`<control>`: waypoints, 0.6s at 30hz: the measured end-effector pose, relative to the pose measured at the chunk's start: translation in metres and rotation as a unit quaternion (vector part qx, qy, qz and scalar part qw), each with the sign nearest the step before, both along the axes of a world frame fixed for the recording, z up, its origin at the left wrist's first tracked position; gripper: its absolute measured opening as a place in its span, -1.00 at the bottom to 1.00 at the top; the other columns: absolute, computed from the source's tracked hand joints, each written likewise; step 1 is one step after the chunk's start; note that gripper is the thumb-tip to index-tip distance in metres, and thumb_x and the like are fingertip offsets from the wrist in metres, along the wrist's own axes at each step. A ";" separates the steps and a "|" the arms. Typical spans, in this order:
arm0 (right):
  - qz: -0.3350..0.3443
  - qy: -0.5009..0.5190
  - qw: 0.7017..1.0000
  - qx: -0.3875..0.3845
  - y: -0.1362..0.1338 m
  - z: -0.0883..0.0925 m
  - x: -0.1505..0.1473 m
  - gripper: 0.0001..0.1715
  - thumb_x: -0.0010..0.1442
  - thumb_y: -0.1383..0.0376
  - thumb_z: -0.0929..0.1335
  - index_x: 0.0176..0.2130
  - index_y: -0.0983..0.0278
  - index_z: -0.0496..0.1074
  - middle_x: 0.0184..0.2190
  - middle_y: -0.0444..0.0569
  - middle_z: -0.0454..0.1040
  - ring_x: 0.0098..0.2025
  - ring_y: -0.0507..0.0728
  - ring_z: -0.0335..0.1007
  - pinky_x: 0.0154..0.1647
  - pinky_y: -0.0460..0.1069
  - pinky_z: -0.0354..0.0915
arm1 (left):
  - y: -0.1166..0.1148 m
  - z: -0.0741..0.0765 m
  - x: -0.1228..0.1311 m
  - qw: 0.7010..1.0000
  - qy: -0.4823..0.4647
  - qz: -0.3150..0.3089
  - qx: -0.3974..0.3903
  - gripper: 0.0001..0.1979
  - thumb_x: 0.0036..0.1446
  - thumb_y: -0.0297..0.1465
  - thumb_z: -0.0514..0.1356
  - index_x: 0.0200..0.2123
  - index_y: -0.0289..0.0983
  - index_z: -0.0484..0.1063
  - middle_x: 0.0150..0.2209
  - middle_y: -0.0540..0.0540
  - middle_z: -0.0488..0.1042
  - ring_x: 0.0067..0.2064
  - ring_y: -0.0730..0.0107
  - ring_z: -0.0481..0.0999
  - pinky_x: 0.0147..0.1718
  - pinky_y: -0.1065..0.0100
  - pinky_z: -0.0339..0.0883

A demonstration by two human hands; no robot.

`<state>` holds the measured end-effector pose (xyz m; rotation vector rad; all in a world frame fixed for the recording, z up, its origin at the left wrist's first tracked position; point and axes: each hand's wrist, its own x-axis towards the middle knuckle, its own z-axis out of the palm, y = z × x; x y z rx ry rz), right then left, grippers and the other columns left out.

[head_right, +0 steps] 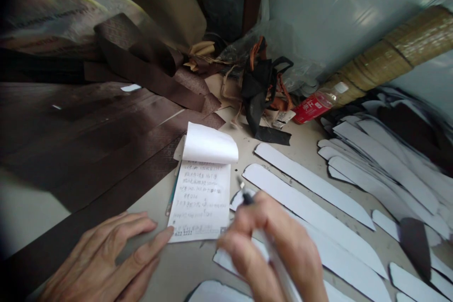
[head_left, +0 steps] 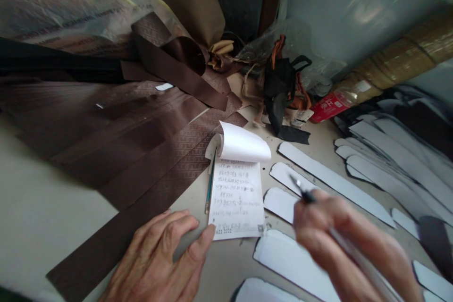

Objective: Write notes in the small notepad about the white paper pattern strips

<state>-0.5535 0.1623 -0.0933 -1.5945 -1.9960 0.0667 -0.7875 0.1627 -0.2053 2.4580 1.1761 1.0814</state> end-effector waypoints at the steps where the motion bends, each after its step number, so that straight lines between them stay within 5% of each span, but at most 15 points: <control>1: -0.025 0.005 1.000 -0.001 0.015 -0.001 0.004 -0.87 0.21 0.28 0.36 -0.40 0.11 0.38 -0.52 -0.17 0.39 -0.58 0.05 0.29 -0.63 -0.03 0.20 | 0.000 0.000 0.000 1.000 0.006 -0.004 0.000 -0.67 0.18 -0.55 0.08 -0.03 -0.18 0.46 -0.10 -0.11 0.37 0.02 0.22 0.32 0.07 0.17 0.09; 5: -0.105 -0.028 0.992 0.068 0.072 -0.018 0.016 -0.90 0.24 0.22 0.34 -0.30 0.18 0.43 -0.43 -0.14 0.42 -0.42 0.05 0.34 -0.40 -0.05 0.25 | 0.001 -0.001 0.003 1.000 -0.010 0.009 -0.006 -0.69 0.21 -0.53 0.04 -0.07 -0.17 0.48 -0.12 -0.10 0.37 0.00 0.25 0.33 0.06 0.19 0.10; 8: -0.101 -0.078 0.992 0.025 0.095 -0.036 0.016 -0.71 0.26 0.15 0.31 -0.09 0.24 0.46 -0.36 -0.04 0.43 -0.34 0.12 0.36 -0.33 0.00 0.24 | 0.001 -0.001 0.006 1.000 -0.017 0.021 -0.005 -0.70 0.23 -0.50 0.03 -0.09 -0.15 0.50 -0.14 -0.08 0.38 -0.02 0.27 0.35 0.06 0.20 0.11; 12: -0.104 -0.100 0.988 -0.047 0.099 -0.047 0.011 -0.58 0.25 0.13 0.32 0.02 0.30 0.43 -0.35 -0.01 0.40 -0.35 0.13 0.32 -0.35 0.02 0.20 | 0.000 -0.001 0.006 1.000 -0.014 0.025 0.002 -0.70 0.23 -0.50 0.03 -0.11 -0.15 0.50 -0.14 -0.07 0.39 -0.02 0.28 0.36 0.06 0.21 0.12; 18: -0.084 -0.080 0.988 -0.106 0.099 -0.048 0.007 -0.72 0.30 0.17 0.28 -0.10 0.23 0.49 -0.35 -0.02 0.41 -0.31 0.14 0.33 -0.29 0.02 0.19 | 0.001 -0.002 0.006 0.999 -0.017 0.044 0.000 -0.71 0.22 -0.48 0.05 -0.11 -0.09 0.50 -0.16 -0.03 0.42 -0.03 0.33 0.39 0.04 0.27 0.17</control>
